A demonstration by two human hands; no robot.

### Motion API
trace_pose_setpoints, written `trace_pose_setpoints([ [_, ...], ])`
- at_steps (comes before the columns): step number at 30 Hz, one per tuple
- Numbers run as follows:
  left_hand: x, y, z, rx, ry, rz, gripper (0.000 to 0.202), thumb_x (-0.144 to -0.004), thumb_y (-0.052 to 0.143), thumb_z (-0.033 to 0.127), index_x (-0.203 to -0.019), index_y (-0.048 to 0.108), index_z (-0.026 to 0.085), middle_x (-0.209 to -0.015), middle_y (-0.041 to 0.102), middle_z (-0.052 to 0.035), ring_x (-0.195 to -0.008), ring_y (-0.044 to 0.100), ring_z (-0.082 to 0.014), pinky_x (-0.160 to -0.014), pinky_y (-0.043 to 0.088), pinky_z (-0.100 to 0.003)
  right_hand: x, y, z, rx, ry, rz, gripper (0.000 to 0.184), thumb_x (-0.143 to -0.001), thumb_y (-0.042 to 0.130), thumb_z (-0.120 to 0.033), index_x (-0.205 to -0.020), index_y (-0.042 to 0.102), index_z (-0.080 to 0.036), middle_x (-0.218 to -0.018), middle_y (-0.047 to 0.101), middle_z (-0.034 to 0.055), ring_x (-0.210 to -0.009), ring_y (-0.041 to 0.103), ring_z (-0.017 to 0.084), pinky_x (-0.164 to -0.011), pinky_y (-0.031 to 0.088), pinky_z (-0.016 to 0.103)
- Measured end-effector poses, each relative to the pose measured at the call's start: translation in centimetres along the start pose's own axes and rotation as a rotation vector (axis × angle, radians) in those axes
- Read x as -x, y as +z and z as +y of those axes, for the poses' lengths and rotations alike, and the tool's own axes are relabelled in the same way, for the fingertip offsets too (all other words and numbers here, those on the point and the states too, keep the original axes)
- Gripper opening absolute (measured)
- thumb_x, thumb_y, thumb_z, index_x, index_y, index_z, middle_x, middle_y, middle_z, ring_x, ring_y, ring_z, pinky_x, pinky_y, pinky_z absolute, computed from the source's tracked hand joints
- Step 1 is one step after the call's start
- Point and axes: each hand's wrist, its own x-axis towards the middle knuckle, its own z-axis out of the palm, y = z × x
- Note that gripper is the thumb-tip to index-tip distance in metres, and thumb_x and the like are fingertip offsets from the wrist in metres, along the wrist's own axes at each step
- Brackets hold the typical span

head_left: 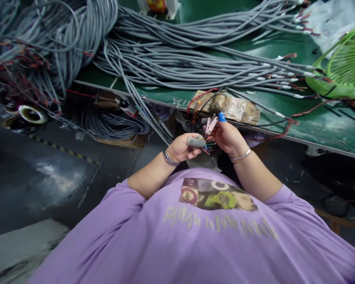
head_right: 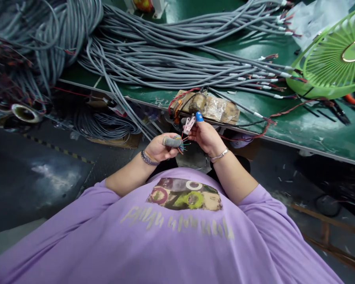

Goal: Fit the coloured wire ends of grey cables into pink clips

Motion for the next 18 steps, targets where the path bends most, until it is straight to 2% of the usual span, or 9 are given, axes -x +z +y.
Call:
trace_pose_setpoints([
  [5,-0.8,0.2,1.1,0.126,-0.058,0.028,0.005,-0.072,0.059,0.01,-0.07,0.054,0.012,-0.046,0.052,-0.0001,-0.029,0.039,-0.0067,-0.028,0.023,-0.014,-0.2,1.0,0.5,-0.058,-0.049,0.044,0.054,-0.075,0.064,-0.073,-0.08,0.063,-0.019,-0.068,0.067,0.0012,-0.055,0.059,0.011,-0.053,0.048,0.024],
  [9,-1.0,-0.1,0.9,0.151,-0.076,0.011,0.005,-0.072,0.056,0.01,-0.068,0.056,0.011,-0.043,0.048,0.0001,-0.028,0.038,-0.0078,-0.027,0.023,-0.015,-0.1,1.8,0.6,-0.088,-0.073,0.115,0.054,-0.072,0.069,-0.071,-0.077,0.062,-0.018,-0.063,0.064,-0.0003,-0.056,0.059,0.011,-0.053,0.047,0.024],
  [13,-1.3,-0.4,0.4,0.151,-0.081,-0.002,0.005,-0.068,0.062,0.012,-0.066,0.057,0.011,-0.048,0.055,-0.0022,-0.03,0.039,-0.0067,-0.028,0.023,-0.014,-0.3,2.1,0.7,-0.136,-0.099,0.168,0.05,-0.071,0.074,-0.066,-0.076,0.062,-0.018,-0.062,0.062,-0.0008,-0.06,0.06,0.012,-0.055,0.047,0.024],
  [18,-1.5,-0.3,0.1,0.149,-0.102,0.004,0.005,-0.071,0.056,0.009,-0.066,0.056,0.011,-0.053,0.06,-0.0053,-0.031,0.04,-0.0067,-0.028,0.023,-0.014,-0.3,2.2,0.8,-0.161,-0.093,0.169,0.049,-0.07,0.075,-0.065,-0.076,0.061,-0.019,-0.064,0.062,-0.0013,-0.061,0.059,0.012,-0.057,0.046,0.025],
])
